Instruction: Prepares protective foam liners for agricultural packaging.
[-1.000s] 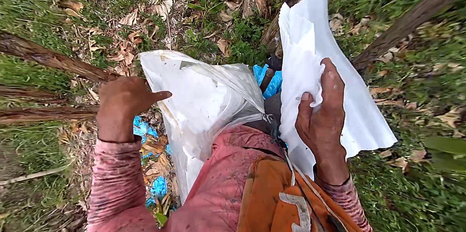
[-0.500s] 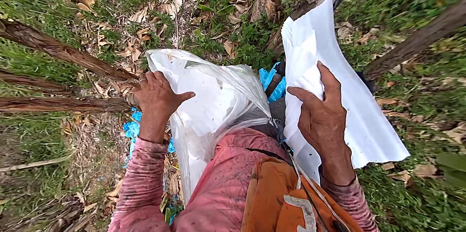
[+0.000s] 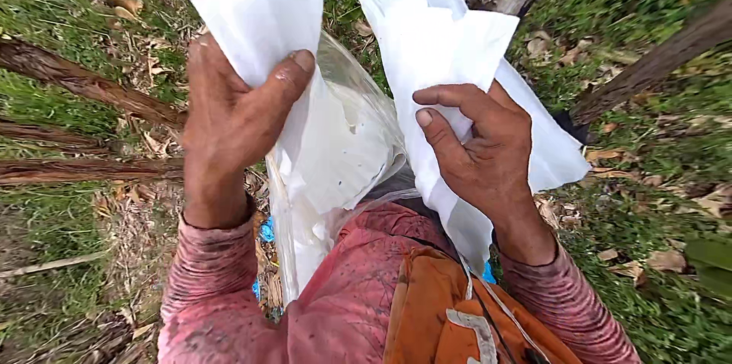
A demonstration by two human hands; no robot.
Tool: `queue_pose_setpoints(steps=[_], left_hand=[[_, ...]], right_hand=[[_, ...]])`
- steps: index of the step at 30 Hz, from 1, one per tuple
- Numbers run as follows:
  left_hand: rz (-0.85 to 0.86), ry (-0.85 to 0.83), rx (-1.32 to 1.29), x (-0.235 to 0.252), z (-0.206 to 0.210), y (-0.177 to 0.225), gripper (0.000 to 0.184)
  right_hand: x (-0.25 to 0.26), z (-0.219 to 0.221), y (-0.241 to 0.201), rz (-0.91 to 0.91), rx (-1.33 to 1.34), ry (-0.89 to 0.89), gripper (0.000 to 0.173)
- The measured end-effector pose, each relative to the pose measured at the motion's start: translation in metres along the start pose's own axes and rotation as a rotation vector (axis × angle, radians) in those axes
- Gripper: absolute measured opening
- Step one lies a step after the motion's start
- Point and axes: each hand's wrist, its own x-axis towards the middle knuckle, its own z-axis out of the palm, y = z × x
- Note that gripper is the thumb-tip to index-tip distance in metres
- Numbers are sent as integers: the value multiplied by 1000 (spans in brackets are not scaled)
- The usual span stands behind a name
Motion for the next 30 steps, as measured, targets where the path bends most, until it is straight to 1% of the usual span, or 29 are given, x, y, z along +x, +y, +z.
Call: queue_pose_setpoints(steps=[1, 3, 4, 5, 6, 7, 8, 9, 10, 11, 12, 13, 14, 15, 16, 17, 18, 20, 22, 24, 25, 26, 27, 28, 29, 30], left_hand=[[11, -92, -86, 2, 16, 0, 19], [5, -294, -223, 6, 41, -4, 26], [19, -410, -260, 10, 49, -8, 38], [52, -539, -296, 15, 52, -16, 59], [79, -642, -320, 20, 51, -23, 85], [96, -717, -331, 23, 49, -28, 102], [100, -748, -322, 23, 45, -32, 104], [97, -728, -280, 20, 41, -34, 95], [83, -701, -235, 14, 36, -36, 77], [38, -703, -211, 6, 30, -39, 56], [-26, -764, -201, -4, 27, -43, 38], [-85, -886, -151, -15, 29, -50, 30], [-137, -1019, -30, -27, 34, -60, 29], [-177, -1107, 134, -40, 42, -71, 30], [-222, -1125, 309, -53, 53, -80, 35], [-273, -1086, 485, -64, 65, -88, 42], [-303, -1011, 629, -72, 75, -92, 48], [-284, -872, 758, -81, 84, -96, 46], [-287, -851, 810, -76, 81, -90, 40], [-369, -900, 936, -49, 72, -76, 44], [-385, -878, 973, -34, 61, -69, 48], [-374, -819, 970, -20, 46, -64, 52], [-354, -746, 902, -6, 30, -58, 55], [-335, -674, 762, 6, 13, -55, 53], [-320, -599, 571, 16, -1, -54, 43], [-330, -530, 309, 22, -11, -56, 30]], right_hand=[[3, 4, -4, 3, 40, -33, 38], [5, 13, -9, 47, 76, -96, 80], [3, 17, -9, 81, 53, -98, 95], [1, 20, -6, 116, 24, -77, 100], [-2, 22, 0, 145, 2, -28, 93], [-2, 24, 10, 155, -3, 55, 75], [-1, 24, 22, 155, -1, 151, 51], [0, 22, 36, 162, 5, 250, 33], [3, 17, 50, 184, 30, 369, 23], [4, 10, 59, 218, 65, 480, 19], [2, -1, 60, 269, 100, 557, 20], [4, -11, 60, 297, 119, 633, 22], [10, -18, 64, 282, 127, 714, 21], [19, -23, 70, 244, 112, 785, 19], [32, -25, 79, 177, 99, 878, 15], [41, -27, 83, 138, 86, 912, 13], [46, -28, 85, 123, 76, 912, 12], [49, -30, 86, 120, 77, 901, 11], [46, -29, 90, 127, 86, 889, 10], [44, -32, 98, 128, 67, 896, 9], [42, -34, 101, 135, 56, 908, 9], [41, -35, 103, 141, 40, 920, 8], [42, -37, 104, 139, 26, 935, 7], [43, -38, 102, 137, 11, 946, 8], [45, -38, 100, 129, 1, 952, 9], [45, -38, 98, 117, -11, 957, 9]])
